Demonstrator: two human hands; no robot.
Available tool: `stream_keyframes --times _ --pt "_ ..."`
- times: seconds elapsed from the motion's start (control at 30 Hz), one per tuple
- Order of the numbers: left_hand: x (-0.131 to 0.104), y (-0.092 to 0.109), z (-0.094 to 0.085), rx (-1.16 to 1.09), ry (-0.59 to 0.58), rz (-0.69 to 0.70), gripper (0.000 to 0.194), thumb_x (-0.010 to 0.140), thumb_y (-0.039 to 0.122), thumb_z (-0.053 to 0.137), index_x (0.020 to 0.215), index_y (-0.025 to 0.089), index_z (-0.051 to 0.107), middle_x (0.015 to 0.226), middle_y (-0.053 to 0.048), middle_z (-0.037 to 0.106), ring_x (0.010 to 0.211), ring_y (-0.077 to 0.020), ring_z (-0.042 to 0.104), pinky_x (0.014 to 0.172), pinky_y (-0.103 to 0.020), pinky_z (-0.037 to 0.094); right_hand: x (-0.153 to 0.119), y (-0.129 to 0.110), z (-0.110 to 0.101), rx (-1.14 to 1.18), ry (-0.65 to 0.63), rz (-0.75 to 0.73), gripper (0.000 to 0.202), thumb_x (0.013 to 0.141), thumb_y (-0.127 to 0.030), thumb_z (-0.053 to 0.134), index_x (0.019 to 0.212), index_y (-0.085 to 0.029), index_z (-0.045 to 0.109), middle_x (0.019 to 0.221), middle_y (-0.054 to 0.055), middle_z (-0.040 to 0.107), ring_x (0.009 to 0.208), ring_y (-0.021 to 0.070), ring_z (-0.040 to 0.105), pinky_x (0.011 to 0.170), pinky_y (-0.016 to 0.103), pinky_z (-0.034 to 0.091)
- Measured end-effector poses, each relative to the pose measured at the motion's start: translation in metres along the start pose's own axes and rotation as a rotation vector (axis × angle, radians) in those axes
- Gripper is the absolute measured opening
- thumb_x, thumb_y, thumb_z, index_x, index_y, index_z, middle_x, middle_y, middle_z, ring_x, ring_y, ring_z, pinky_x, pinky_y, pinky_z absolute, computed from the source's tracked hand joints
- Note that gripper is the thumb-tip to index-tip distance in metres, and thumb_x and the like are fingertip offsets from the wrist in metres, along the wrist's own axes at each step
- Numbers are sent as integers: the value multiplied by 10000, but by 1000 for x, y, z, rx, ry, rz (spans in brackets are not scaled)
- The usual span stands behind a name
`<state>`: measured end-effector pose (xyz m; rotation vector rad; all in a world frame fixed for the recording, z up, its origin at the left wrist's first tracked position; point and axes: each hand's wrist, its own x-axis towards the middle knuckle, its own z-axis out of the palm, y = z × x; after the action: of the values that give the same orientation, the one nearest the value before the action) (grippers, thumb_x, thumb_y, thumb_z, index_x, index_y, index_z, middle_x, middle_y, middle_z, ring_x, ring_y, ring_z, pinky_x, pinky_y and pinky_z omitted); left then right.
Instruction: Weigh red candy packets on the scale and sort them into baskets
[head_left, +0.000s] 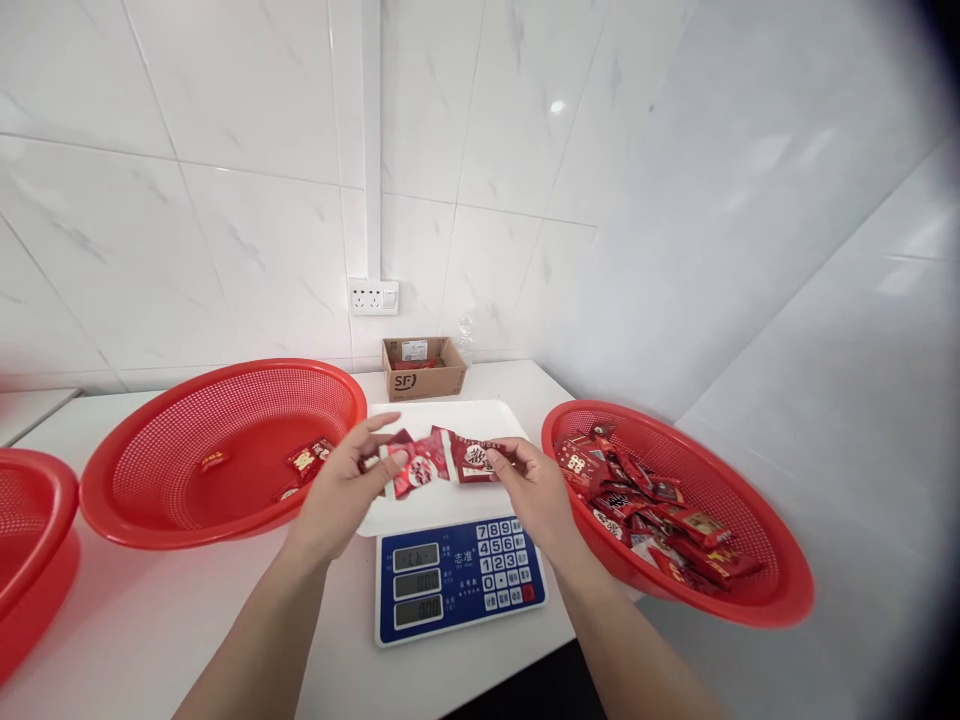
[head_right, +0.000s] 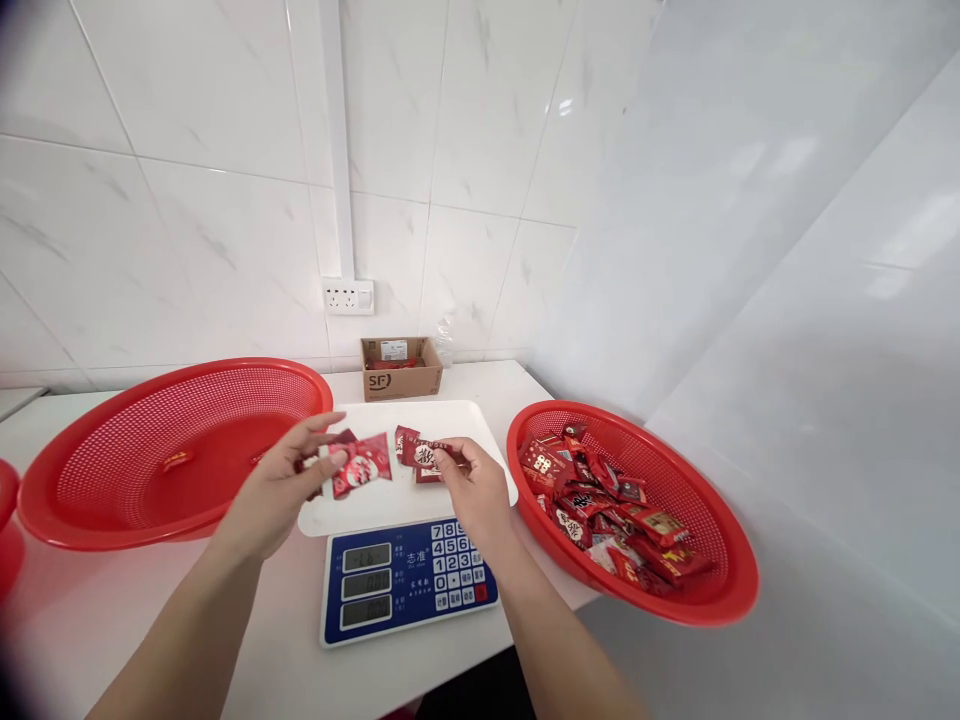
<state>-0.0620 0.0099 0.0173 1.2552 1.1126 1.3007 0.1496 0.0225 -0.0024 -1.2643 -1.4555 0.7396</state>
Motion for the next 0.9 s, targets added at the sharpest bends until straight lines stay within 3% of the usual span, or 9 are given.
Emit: stream_keyframes --times 0.1,0.17,0.27,0.43,0.6,0.67,0.73,0.8,0.9 --pt "4 3 -8 -228 190 54 479 683 390 726 1117 260 571 938 -5 624 714 -128 601 566 -210 477 -7 7 8 -165 -61 -188 176 843 -284 517 902 -221 671 891 57 700 820 204 625 738 354 504" --pt "5 6 -11 -322 247 70 435 669 362 743 1063 258 589 932 7 620 724 -128 611 576 -213 500 -14 11 17 -324 -116 -360 210 867 -242 487 916 -234 691 892 67 705 843 215 615 758 375 491" --pt "5 9 -10 -350 241 66 416 660 345 752 1032 242 598 923 4 625 746 -145 628 572 -224 526 -21 14 29 -507 -235 -492 200 871 -295 522 884 -231 711 870 69 717 829 228 600 772 404 470" --pt "5 10 -4 -384 215 47 413 645 301 772 1019 229 613 893 -2 643 703 -134 641 523 -184 535 -22 7 25 -586 -319 -494 249 875 -372 526 1004 -229 684 983 61 714 947 241 571 855 416 432" --pt "10 9 -5 -559 260 -1 289 720 120 686 983 235 656 892 12 678 721 -103 654 596 -167 581 -5 9 -29 -690 -202 -361 266 894 -292 472 1078 -204 642 1071 79 679 1021 231 566 918 391 413" --pt "12 10 -6 -639 276 -46 210 771 71 606 905 214 679 910 -1 695 765 -112 667 628 -170 592 4 18 -62 -800 -138 -194 277 884 -258 451 1082 -188 633 1102 97 664 1050 247 561 924 393 404" --pt "14 13 -5 -722 299 -98 197 813 64 547 833 199 689 906 -16 708 799 -124 677 644 -168 595 10 30 -96 -889 -172 51 281 889 -272 407 1059 -212 622 1134 91 649 1036 250 576 877 385 426" --pt "14 17 -3 -800 325 -160 235 848 65 495 824 193 690 881 -28 717 804 -132 686 651 -175 600 14 43 -125 -914 -254 166 231 851 -287 455 912 -202 661 930 99 707 808 252 645 685 360 481" --pt "13 21 -1 -880 329 -267 305 898 69 398 874 172 684 829 -40 724 736 -131 701 607 -182 604 13 61 -151 -907 -363 236 56 690 -219 619 687 -212 675 665 39 701 533 187 621 503 276 453"
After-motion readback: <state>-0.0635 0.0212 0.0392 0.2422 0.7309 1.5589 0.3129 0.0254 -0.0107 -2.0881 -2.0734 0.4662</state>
